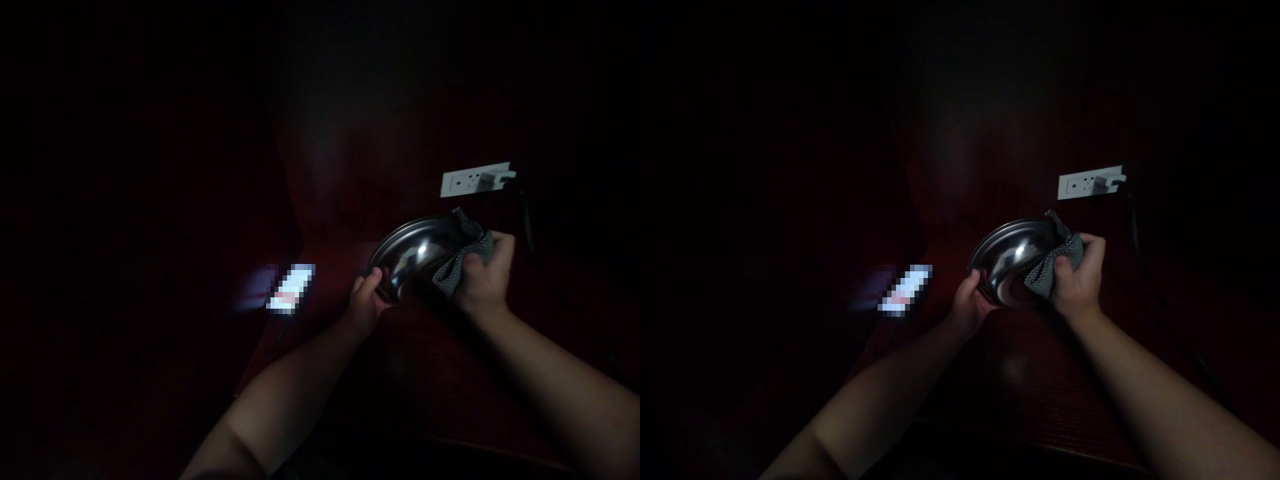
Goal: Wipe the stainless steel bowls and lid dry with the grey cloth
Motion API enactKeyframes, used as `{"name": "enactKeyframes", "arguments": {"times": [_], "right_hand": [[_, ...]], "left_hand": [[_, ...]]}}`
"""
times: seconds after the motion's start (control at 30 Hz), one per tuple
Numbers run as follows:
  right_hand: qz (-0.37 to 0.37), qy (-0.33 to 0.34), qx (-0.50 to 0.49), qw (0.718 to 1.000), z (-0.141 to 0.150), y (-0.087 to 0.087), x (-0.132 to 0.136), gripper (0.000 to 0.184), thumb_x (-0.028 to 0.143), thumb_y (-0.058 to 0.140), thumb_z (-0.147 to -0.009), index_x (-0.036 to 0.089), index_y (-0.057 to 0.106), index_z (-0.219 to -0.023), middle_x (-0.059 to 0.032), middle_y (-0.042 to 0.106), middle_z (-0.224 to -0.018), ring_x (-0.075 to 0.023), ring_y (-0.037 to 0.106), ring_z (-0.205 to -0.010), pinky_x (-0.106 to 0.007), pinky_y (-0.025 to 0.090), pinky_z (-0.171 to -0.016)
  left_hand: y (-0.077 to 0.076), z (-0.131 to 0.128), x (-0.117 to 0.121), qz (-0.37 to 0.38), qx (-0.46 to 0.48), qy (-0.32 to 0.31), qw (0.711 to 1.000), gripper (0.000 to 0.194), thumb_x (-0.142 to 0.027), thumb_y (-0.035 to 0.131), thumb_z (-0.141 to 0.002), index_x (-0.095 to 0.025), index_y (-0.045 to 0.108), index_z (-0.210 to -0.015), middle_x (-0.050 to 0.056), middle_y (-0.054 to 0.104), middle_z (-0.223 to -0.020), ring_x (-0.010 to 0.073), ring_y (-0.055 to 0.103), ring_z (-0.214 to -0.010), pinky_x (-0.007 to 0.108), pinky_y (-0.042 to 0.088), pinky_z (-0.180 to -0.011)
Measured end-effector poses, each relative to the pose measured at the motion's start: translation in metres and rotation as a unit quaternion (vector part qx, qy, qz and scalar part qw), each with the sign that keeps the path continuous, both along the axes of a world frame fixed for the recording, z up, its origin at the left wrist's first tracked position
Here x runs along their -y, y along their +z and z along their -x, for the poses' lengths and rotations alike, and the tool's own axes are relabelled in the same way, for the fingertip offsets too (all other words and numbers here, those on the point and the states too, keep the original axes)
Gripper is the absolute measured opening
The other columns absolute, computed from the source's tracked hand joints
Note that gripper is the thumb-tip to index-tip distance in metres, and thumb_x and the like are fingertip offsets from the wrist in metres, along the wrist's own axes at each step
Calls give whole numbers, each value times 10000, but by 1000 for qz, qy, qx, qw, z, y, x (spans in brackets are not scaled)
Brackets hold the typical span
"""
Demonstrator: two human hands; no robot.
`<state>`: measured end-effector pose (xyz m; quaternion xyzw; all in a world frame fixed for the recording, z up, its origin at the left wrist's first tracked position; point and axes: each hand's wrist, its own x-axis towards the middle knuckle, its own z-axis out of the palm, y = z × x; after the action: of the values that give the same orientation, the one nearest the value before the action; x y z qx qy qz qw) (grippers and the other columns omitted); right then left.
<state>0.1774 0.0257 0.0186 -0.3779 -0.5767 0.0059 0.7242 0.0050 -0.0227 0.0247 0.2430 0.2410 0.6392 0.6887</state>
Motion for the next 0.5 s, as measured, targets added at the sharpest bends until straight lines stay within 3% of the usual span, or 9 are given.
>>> {"name": "enactKeyframes", "arguments": {"times": [0.23, 0.4, 0.5], "right_hand": [[18, -3, 0, 1000, 2, 3, 3, 455, 569, 468, -778, 203, 397, -1040, -51, 456, -934, -213, 486, -808, -390, 408, -709], [2, -28, 42, 999, -1, 7, 5, 422, 521, 459, -789, 201, 396, -1057, -70, 475, -951, -230, 509, -830, -416, 433, -724], [-4, -34, 70, 997, -4, 11, 6, 431, 505, 490, -763, 204, 402, -1058, -81, 491, -981, -247, 529, -876, -435, 445, -758]], "left_hand": [[-1, 5, -3, -24, -45, -44, 998, 388, -420, 726, -663, -145, 602, -907, 110, 674, -960, 306, 599, -1046, 524, 462, -890], [-6, 10, -9, -66, -115, -63, 989, 396, -460, 690, -688, -127, 581, -871, 87, 649, -849, 240, 636, -832, 466, 501, -792], [-7, 14, -13, -107, -142, -40, 983, 310, -372, 685, -667, -160, 570, -862, 28, 611, -809, 176, 600, -742, 381, 509, -712]]}}
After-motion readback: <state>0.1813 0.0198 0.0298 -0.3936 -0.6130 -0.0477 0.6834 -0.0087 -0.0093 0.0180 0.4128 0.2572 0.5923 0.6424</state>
